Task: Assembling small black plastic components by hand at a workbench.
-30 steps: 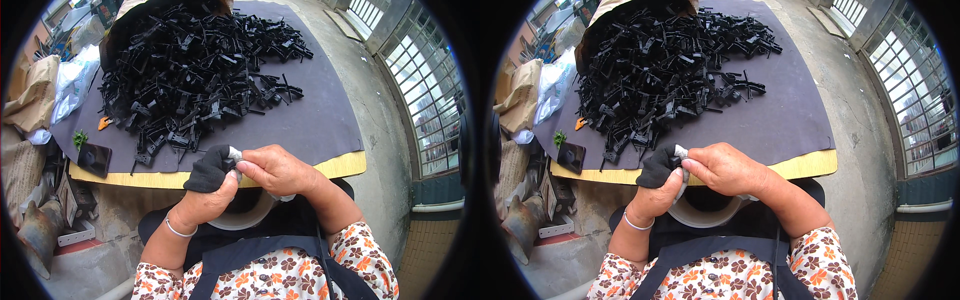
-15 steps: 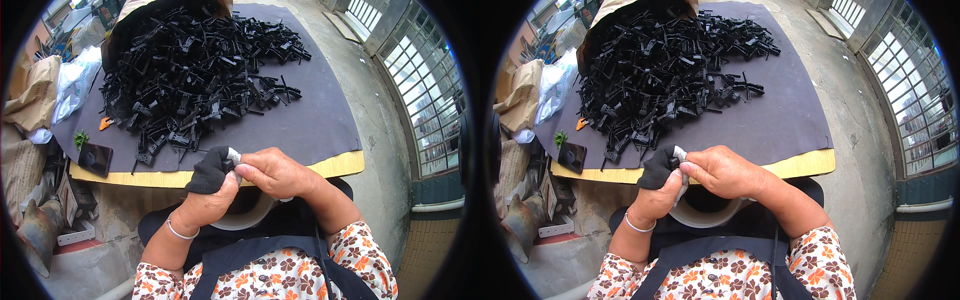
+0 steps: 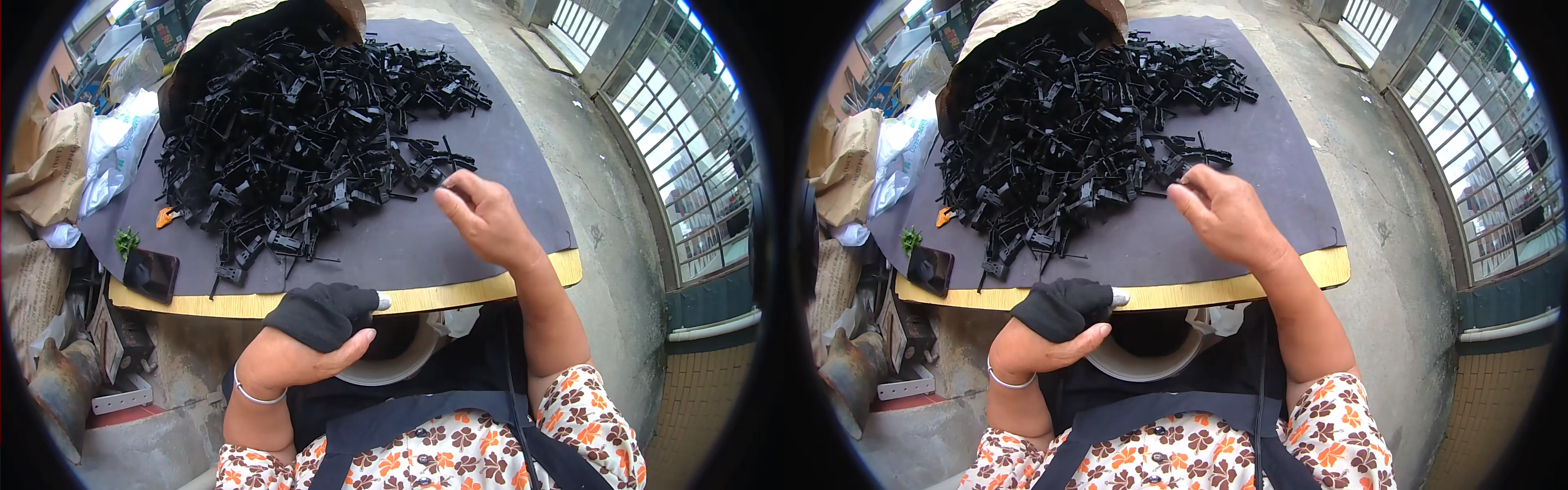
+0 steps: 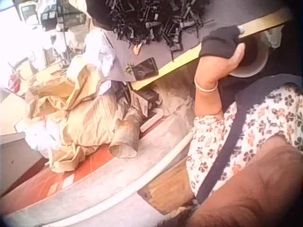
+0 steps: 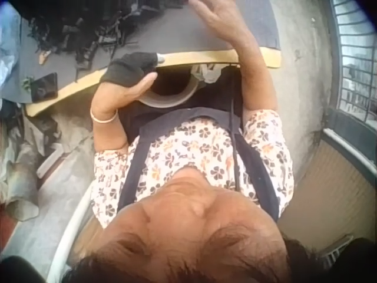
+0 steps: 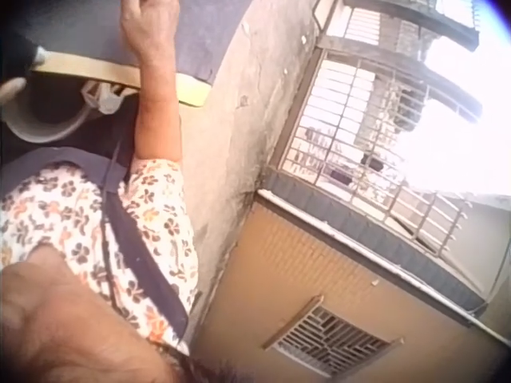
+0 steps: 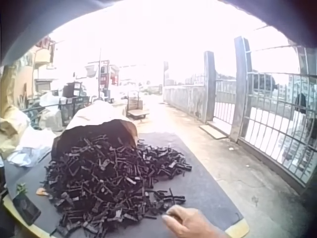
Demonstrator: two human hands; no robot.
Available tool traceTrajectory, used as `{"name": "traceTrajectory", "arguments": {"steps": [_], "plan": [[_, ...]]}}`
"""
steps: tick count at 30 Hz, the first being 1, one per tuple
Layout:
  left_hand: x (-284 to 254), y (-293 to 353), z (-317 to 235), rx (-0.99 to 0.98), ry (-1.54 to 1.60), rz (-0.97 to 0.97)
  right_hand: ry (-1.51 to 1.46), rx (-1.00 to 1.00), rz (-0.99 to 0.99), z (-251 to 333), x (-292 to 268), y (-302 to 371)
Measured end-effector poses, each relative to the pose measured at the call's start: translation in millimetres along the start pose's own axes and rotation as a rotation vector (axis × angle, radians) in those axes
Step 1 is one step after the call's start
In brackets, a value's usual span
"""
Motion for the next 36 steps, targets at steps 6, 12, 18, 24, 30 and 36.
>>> {"name": "traceTrajectory", "arguments": {"steps": [6, 12, 18, 24, 30, 36], "plan": [[4, -7, 3, 0.279, 0.073, -0.054, 0.36, 0.058, -0.022, -59, -12, -54], [1, -8, 27, -0.044, 0.064, -0.176, 0.387, -0.086, 0.106, -4, 24, -24], [12, -14, 41, -0.218, 0.566, -0.267, 0.202, -0.131, 0.063, -2, 20, 12], [20, -21, 24, -0.13, 0.715, -0.12, 0.278, -0.38, 0.017, -18, 18, 16], [13, -11, 24, -0.112, 0.684, -0.002, 0.167, -0.192, 0.005, -13, 4, 18], [13, -14, 20, -0.084, 0.665, -0.189, -0.11, -0.349, 0.074, 19, 9, 34]]}}
Point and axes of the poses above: each hand's wrist, its own y-axis away from the middle knuckle, its own x-axis out of the palm, z = x × y, the point moved 3 cm from there along -y, towards the middle knuckle, and after that the axes turned 5 degrees about y, right-handed, at the moved point
